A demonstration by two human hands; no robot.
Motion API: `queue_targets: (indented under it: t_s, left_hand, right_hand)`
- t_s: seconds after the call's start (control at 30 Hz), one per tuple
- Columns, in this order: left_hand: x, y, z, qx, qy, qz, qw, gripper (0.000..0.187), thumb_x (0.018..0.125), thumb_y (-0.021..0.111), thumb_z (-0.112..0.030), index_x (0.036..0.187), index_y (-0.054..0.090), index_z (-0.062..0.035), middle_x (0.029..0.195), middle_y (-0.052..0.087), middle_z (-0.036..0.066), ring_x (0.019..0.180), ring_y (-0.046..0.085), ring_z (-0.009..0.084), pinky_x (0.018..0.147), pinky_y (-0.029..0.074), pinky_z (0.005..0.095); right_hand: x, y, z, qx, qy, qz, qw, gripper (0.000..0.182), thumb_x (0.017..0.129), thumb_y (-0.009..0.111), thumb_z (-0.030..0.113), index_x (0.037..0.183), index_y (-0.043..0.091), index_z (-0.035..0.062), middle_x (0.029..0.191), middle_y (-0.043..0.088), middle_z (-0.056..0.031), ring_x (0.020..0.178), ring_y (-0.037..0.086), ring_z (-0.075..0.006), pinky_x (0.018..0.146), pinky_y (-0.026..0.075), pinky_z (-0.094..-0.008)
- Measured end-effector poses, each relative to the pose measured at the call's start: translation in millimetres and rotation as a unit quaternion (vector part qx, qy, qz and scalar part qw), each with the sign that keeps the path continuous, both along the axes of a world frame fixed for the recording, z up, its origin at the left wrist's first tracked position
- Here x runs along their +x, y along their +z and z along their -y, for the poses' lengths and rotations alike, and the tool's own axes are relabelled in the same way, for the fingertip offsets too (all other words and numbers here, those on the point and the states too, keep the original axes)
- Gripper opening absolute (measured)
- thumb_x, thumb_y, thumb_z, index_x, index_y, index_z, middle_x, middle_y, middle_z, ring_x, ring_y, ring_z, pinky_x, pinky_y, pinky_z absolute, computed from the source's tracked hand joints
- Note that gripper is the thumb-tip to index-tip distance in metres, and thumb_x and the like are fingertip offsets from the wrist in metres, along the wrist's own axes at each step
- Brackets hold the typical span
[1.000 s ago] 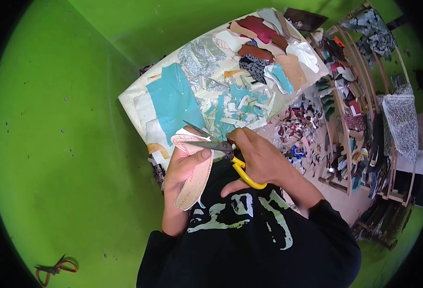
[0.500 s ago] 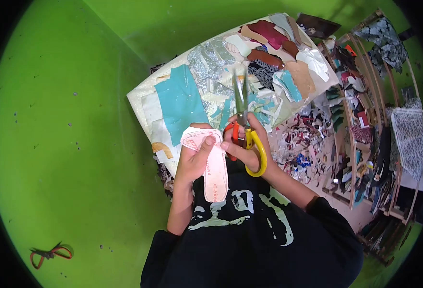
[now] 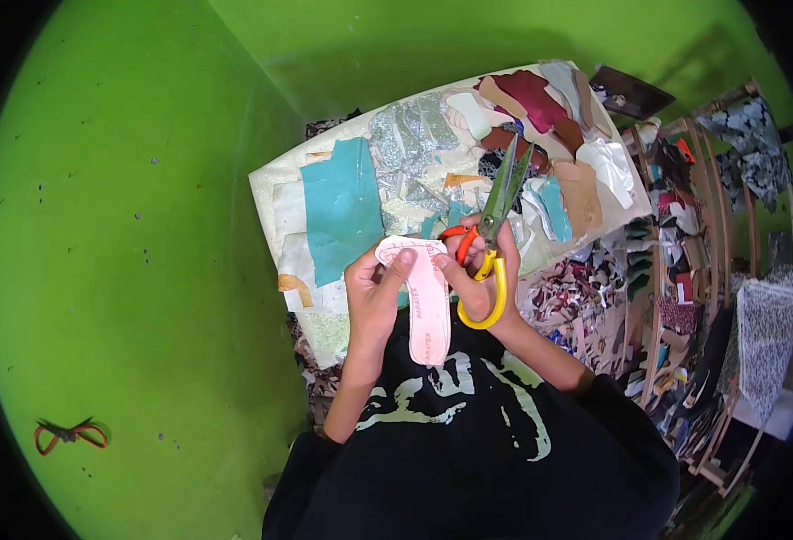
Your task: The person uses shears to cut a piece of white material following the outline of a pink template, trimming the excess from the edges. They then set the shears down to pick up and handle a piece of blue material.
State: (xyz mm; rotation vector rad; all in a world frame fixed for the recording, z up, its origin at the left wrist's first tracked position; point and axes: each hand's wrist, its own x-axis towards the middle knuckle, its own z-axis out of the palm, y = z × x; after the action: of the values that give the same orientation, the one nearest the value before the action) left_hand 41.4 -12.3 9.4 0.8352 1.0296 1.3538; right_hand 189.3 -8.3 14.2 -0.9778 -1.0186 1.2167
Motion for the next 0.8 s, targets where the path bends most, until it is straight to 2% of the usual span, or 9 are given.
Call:
queue_targets:
  t_s: [0.1,0.13,0.23,0.27,0.37,0.4,0.47,0.57,0.8]
  left_hand:
    - [0,-9,-7,-0.023,0.018,0.048,0.998,0.018,0.092,0.071,-0.014,0.099,0.069,0.0025,0.086,0.071,0.005,0.074,0.063,0.0068,0.067,0.050,0.0219]
    - [-2,-7,-10,-0.013,0.028,0.043,0.999,0.017,0.091,0.072,-0.012,0.098,0.069,0.0025,0.085,0.071,0.004,0.072,0.063,0.0070,0.066,0.049,0.0218]
    - [-14,-4,-15,0.017,0.040,0.039,0.998,0.014,0.088,0.074,-0.008,0.096,0.069,0.0026,0.082,0.071,0.005,0.069,0.064,0.0075,0.063,0.049,0.0216]
    - [-18,-4,-18,0.032,0.038,0.046,0.998,0.014,0.087,0.075,-0.006,0.095,0.069,0.0026,0.082,0.072,0.005,0.068,0.064,0.0076,0.063,0.049,0.0216]
    - [-25,-3,-22,0.064,0.019,0.047,0.997,0.010,0.085,0.071,0.004,0.094,0.068,0.0040,0.085,0.073,0.008,0.073,0.067,0.0104,0.068,0.053,0.0235]
    - [-26,2,-22,0.073,0.019,0.042,0.996,0.010,0.084,0.069,0.007,0.094,0.068,0.0043,0.085,0.073,0.009,0.074,0.068,0.0112,0.069,0.053,0.0241]
    - [-29,4,-24,0.079,0.024,0.037,0.996,0.017,0.081,0.063,0.014,0.096,0.068,0.0060,0.088,0.073,0.012,0.078,0.070,0.0134,0.073,0.055,0.0259]
    - [-36,8,-23,0.087,0.014,0.015,0.996,0.019,0.082,0.062,0.014,0.098,0.068,0.0063,0.088,0.073,0.012,0.079,0.070,0.0135,0.074,0.055,0.0256]
    - [-47,14,-23,0.100,0.009,0.033,0.994,0.016,0.086,0.072,0.004,0.101,0.068,0.0065,0.090,0.073,0.010,0.077,0.066,0.0092,0.071,0.050,0.0225]
  right_hand:
    - [9,5,-16,0.050,0.068,0.094,0.992,0.045,0.079,0.074,-0.003,0.114,0.046,0.0025,0.075,0.056,-0.0011,0.068,0.052,-0.0035,0.060,0.042,-0.0206]
    - [21,10,-22,0.040,0.127,0.132,0.982,0.053,0.077,0.083,0.013,0.113,0.046,0.0018,0.074,0.057,-0.0043,0.066,0.054,-0.0078,0.059,0.045,-0.0237]
    - [57,61,-47,0.114,0.202,0.367,0.901,0.072,0.067,0.092,0.030,0.113,0.045,0.0018,0.076,0.058,-0.0089,0.069,0.059,-0.0185,0.069,0.048,-0.0305]
    - [64,63,-51,0.153,0.199,0.438,0.863,0.091,0.055,0.094,0.053,0.111,0.045,-0.0001,0.083,0.061,-0.0155,0.073,0.063,-0.0289,0.071,0.051,-0.0351]
    - [69,89,-56,0.197,0.257,0.494,0.807,0.089,0.059,0.087,0.060,0.108,0.045,-0.0008,0.090,0.061,-0.0193,0.077,0.063,-0.0391,0.068,0.052,-0.0427]
    - [67,97,-56,0.175,0.284,0.513,0.791,0.090,0.058,0.085,0.064,0.107,0.045,-0.0011,0.093,0.059,-0.0219,0.081,0.061,-0.0411,0.071,0.051,-0.0445]
    - [62,100,-55,0.179,0.300,0.519,0.780,0.089,0.059,0.085,0.063,0.106,0.046,-0.0012,0.091,0.058,-0.0219,0.081,0.061,-0.0415,0.071,0.050,-0.0449]
    - [55,103,-55,0.181,0.310,0.532,0.767,0.087,0.060,0.084,0.063,0.104,0.045,-0.0010,0.088,0.058,-0.0219,0.080,0.060,-0.0419,0.070,0.050,-0.0453]
    - [44,109,-54,0.174,0.338,0.577,0.722,0.084,0.065,0.077,0.070,0.098,0.043,-0.0002,0.075,0.059,-0.0188,0.064,0.061,-0.0403,0.054,0.049,-0.0431]
